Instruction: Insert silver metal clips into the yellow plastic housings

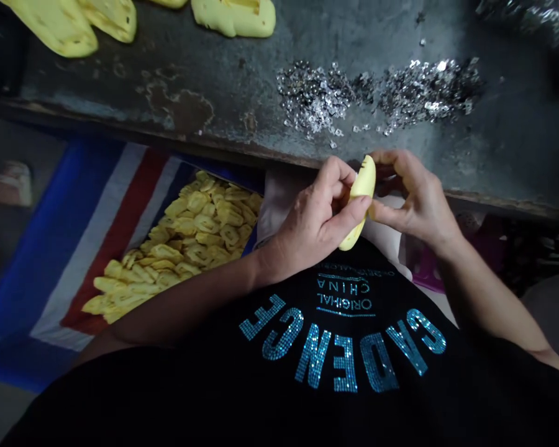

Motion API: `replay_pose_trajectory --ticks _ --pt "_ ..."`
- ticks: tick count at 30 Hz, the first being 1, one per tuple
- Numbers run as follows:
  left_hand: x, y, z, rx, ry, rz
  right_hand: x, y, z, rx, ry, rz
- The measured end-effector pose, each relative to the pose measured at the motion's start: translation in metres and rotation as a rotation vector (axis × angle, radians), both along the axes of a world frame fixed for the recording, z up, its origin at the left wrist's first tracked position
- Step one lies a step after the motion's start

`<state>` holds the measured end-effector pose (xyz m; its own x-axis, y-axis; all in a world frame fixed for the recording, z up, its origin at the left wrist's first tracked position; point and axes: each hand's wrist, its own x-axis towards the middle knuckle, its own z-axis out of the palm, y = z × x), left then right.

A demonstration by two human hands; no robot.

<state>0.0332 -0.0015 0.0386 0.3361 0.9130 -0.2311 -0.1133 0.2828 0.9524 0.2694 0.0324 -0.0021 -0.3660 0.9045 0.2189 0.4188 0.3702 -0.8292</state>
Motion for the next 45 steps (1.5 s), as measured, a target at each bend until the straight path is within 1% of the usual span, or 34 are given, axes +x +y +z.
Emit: replay_pose_trajectory --ticks 2,4,7,9,12,14,16,18,20,21,23,25,27,29,30,31,32,34,36,37,39,42,45 --pt "-0.001 0.0 0.002 -0.007 -0.022 -0.041 0.001 -0.008 -0.013 0.021 0.095 -0.073" --pt "-0.005 0.0 0.002 0.0 -0.031 -0.09 0.001 -0.017 -0.024 0.081 0.159 -0.177" --pt "-0.012 0.002 -0.003 0.029 -0.019 -0.164 0.001 -0.03 -0.032 0.203 0.18 -0.305" --pt "-0.016 0.004 -0.007 0.065 -0.004 -0.232 0.002 -0.037 -0.031 0.264 0.149 -0.341" --pt "-0.018 0.008 -0.011 0.133 0.017 -0.347 0.005 -0.042 -0.024 0.331 0.076 -0.368" --pt "-0.018 0.012 -0.015 0.222 0.009 -0.387 0.008 -0.043 -0.02 0.372 0.059 -0.372" --pt "-0.018 0.015 -0.02 0.344 0.016 -0.392 0.011 -0.04 -0.018 0.408 0.066 -0.365" --pt "-0.019 0.019 -0.027 0.458 0.053 -0.379 0.011 -0.036 -0.019 0.45 0.079 -0.364" --pt "-0.022 0.02 -0.032 0.516 0.086 -0.359 0.009 -0.032 -0.023 0.482 0.091 -0.372" --pt "-0.025 0.02 -0.034 0.511 0.085 -0.349 0.006 -0.029 -0.025 0.48 0.1 -0.375" --pt "-0.032 0.018 -0.036 0.419 0.044 -0.331 -0.002 -0.026 -0.027 0.413 0.123 -0.366" --pt "-0.041 0.013 -0.035 0.273 -0.013 -0.306 -0.011 -0.022 -0.024 0.281 0.13 -0.329" --pt "-0.05 0.008 -0.032 0.167 -0.019 -0.239 -0.02 -0.015 -0.018 0.14 0.084 -0.233" --pt "-0.06 0.003 -0.03 0.081 0.006 -0.115 -0.024 -0.003 -0.011 0.028 0.015 -0.088" --pt "-0.064 0.001 -0.029 0.01 0.005 -0.051 -0.024 0.005 -0.008 0.004 -0.02 -0.03" --pt "-0.069 0.0 -0.029 -0.074 -0.012 0.007 -0.024 0.014 -0.006 0.011 -0.068 0.001" --pt "-0.073 0.0 -0.03 -0.162 -0.039 0.049 -0.023 0.024 -0.005 0.055 -0.136 0.001" --pt "-0.08 0.0 -0.031 -0.29 -0.081 0.099 -0.023 0.044 -0.005 0.218 -0.342 -0.047" --pt "-0.085 0.002 -0.032 -0.32 -0.082 0.154 -0.027 0.061 -0.006 0.379 -0.585 -0.062" --pt "-0.087 0.004 -0.032 -0.32 -0.078 0.186 -0.03 0.068 -0.006 0.428 -0.68 -0.047" --pt "-0.088 0.007 -0.031 -0.318 -0.077 0.242 -0.037 0.077 -0.004 0.479 -0.803 0.004" --pt "-0.086 0.01 -0.029 -0.316 -0.084 0.249 -0.046 0.087 0.0 0.487 -0.862 0.082" --pt "-0.081 0.011 -0.029 -0.307 -0.086 0.208 -0.049 0.092 0.005 0.456 -0.781 0.092"
